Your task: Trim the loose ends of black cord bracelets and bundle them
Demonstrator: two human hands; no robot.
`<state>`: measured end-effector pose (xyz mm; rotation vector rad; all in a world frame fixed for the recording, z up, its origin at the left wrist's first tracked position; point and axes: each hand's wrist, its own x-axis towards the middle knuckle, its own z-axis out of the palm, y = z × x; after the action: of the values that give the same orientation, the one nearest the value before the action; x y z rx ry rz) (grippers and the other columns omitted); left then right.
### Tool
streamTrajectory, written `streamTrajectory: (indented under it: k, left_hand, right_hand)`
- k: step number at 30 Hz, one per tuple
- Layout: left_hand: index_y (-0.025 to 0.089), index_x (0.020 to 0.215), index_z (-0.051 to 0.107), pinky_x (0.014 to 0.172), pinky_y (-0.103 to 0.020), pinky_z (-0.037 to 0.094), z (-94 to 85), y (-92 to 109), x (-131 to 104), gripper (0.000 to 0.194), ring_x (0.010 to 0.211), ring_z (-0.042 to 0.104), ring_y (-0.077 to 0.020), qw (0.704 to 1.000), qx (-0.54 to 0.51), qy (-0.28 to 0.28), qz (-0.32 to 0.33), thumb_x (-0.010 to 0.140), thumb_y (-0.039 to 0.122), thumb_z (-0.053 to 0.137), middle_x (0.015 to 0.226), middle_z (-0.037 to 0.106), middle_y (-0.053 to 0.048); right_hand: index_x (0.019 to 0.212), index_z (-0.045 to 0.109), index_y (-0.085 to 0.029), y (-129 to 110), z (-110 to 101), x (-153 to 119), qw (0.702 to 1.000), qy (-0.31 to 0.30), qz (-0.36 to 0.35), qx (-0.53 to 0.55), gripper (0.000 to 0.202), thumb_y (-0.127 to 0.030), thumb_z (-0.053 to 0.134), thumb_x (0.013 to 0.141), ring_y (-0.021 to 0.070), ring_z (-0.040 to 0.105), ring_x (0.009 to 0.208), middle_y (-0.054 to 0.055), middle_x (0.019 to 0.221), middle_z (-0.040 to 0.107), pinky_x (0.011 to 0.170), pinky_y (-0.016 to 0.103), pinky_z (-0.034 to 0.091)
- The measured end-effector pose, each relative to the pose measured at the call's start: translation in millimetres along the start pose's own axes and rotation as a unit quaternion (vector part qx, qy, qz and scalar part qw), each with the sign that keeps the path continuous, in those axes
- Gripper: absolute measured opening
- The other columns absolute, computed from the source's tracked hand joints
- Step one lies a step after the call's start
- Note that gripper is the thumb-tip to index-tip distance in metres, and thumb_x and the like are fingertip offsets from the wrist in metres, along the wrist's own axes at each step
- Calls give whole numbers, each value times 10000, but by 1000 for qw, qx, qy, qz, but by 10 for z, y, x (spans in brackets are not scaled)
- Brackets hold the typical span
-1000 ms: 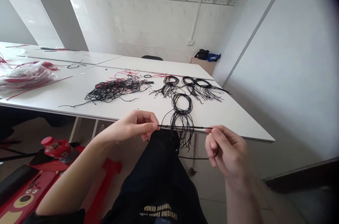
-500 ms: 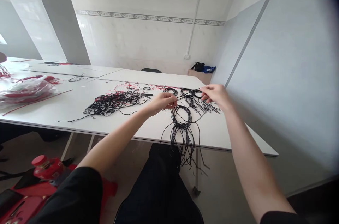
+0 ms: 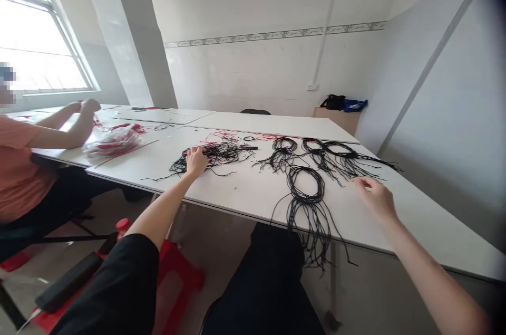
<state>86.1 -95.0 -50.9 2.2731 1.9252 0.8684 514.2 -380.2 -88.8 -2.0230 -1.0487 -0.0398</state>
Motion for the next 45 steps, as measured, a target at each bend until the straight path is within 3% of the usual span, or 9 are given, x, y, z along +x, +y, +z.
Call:
streamTrajectory:
  k: [6,13,18,22,26,30,35,39,45]
  left_hand:
    - [157,1205,557,897,-458,497,-246,-635,134,354,1072,576,-235,994,66,-47,-76,910,352,559,1231,566,-107]
    - [165,1189,566,863,-420,517,-361,-752,267,332,1036,594,-220,991,17,-102,-80,904,334,572,1197,582,-93]
    - [149,1177,575,849,-417,524,-608,-592,439,339,1018,599,-233,992,-71,-76,-72,904,350,569,1182,589,-81]
    - [149,1176,572,841,-414,528,-871,-374,630,329,1000,604,-216,985,-160,-6,-59,909,341,563,1173,593,-88]
    - [147,1198,553,818,-404,536,-1068,-114,794,342,976,611,-202,961,-262,85,-38,917,343,551,1163,594,-96]
    - [135,1142,574,742,-350,552,-1174,104,875,306,870,630,-167,934,-339,114,-6,927,349,536,1061,626,-76]
    - [122,910,597,727,-318,513,-1323,280,852,138,783,602,-148,916,-349,196,23,886,256,582,868,621,-46]
    - [183,860,554,816,-281,452,-1498,484,861,33,893,581,-148,896,-346,260,93,881,196,531,919,621,-55]
    - [178,722,532,727,-321,437,-1601,626,927,102,782,557,-181,914,-312,225,128,751,131,618,727,579,-47]
  right_hand:
    - [749,586,-242,5,81,-15,999,-25,-47,7,132,-366,541,755,288,614,862,122,983,677,767,359,427]
    - [702,597,-257,64,147,8,998,-29,-64,-4,117,-356,539,728,293,626,817,108,931,685,717,373,440]
    - [710,605,-255,49,130,-2,997,-37,-68,-9,134,-364,529,731,303,632,836,107,926,693,736,384,443]
    - [699,616,-263,20,111,-26,997,-42,-66,-6,148,-386,538,725,299,641,783,106,930,696,669,379,454]
    - [678,598,-276,4,122,-35,997,-32,-66,0,116,-375,549,714,305,644,795,101,898,695,699,387,458]
    - [658,592,-274,4,134,-31,997,-30,-64,4,116,-368,542,704,311,640,782,108,889,696,697,399,456]
    - [674,597,-273,7,123,-37,997,-31,-75,17,103,-366,562,703,314,636,803,118,907,701,717,401,446]
    - [658,589,-286,8,143,-64,994,-22,-100,34,124,-387,542,714,337,633,799,100,857,694,711,428,444]
    - [653,586,-295,4,162,-110,991,-9,-125,46,120,-377,533,723,344,618,771,96,840,677,695,439,429]
